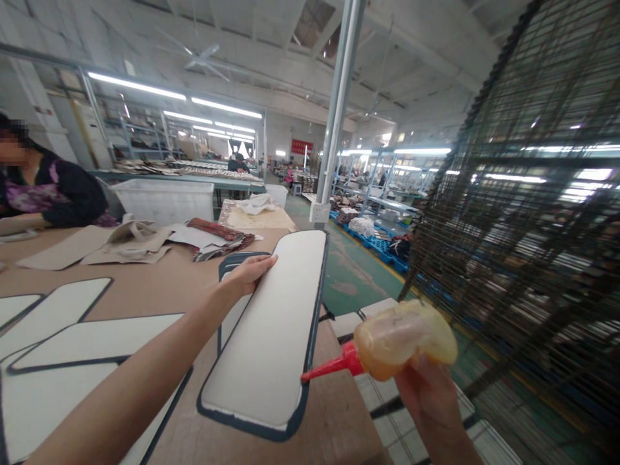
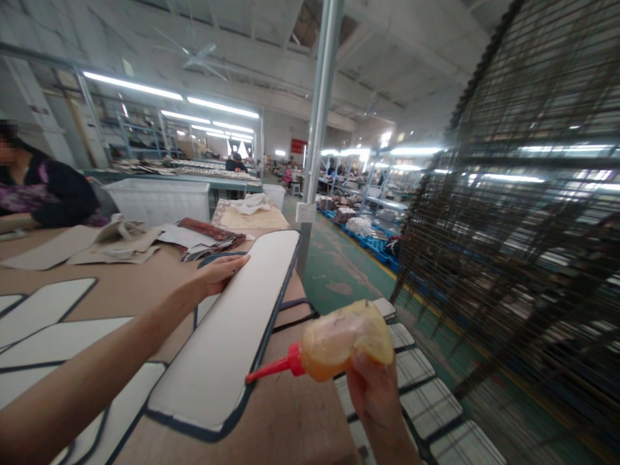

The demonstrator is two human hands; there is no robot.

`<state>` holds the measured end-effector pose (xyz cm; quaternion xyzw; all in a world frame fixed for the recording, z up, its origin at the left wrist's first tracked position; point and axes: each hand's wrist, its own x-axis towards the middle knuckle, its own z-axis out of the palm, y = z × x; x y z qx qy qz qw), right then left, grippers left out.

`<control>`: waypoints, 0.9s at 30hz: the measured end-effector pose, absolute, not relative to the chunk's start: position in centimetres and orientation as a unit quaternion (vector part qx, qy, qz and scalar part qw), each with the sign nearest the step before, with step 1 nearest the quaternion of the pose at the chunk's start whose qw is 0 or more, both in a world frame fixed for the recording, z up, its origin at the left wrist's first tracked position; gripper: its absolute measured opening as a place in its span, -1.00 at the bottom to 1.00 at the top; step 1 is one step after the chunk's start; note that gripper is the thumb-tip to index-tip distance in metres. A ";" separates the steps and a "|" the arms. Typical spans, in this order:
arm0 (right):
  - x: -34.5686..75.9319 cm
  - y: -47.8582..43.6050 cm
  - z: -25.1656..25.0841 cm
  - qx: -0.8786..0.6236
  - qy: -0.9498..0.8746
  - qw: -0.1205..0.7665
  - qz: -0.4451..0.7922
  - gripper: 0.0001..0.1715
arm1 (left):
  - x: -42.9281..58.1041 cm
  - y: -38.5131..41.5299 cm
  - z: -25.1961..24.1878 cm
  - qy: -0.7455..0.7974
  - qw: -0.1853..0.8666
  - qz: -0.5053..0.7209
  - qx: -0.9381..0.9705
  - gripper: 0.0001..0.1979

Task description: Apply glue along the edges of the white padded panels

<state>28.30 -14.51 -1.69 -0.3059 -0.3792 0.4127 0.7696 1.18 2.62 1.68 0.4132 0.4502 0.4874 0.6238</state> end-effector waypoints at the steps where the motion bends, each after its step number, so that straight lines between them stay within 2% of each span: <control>1: 28.5 -14.5 -1.9 -0.307 -0.385 0.763 0.418 -0.46 | 1.1 2.6 1.7 0.451 0.623 0.489 0.411 -0.86; 9: 28.2 -14.8 -2.1 -0.331 -0.355 0.769 0.416 -0.27 | 0.8 2.7 1.9 0.463 0.610 0.511 0.390 -0.91; 22: 28.1 -15.4 -3.1 -0.309 -0.342 0.798 0.388 -0.36 | 0.2 3.5 1.5 0.480 0.595 0.533 0.363 -0.91; 27: 28.3 -15.9 -4.1 -0.311 -0.338 0.803 0.380 -0.30 | -0.1 4.0 1.1 0.472 0.588 0.556 0.351 -0.81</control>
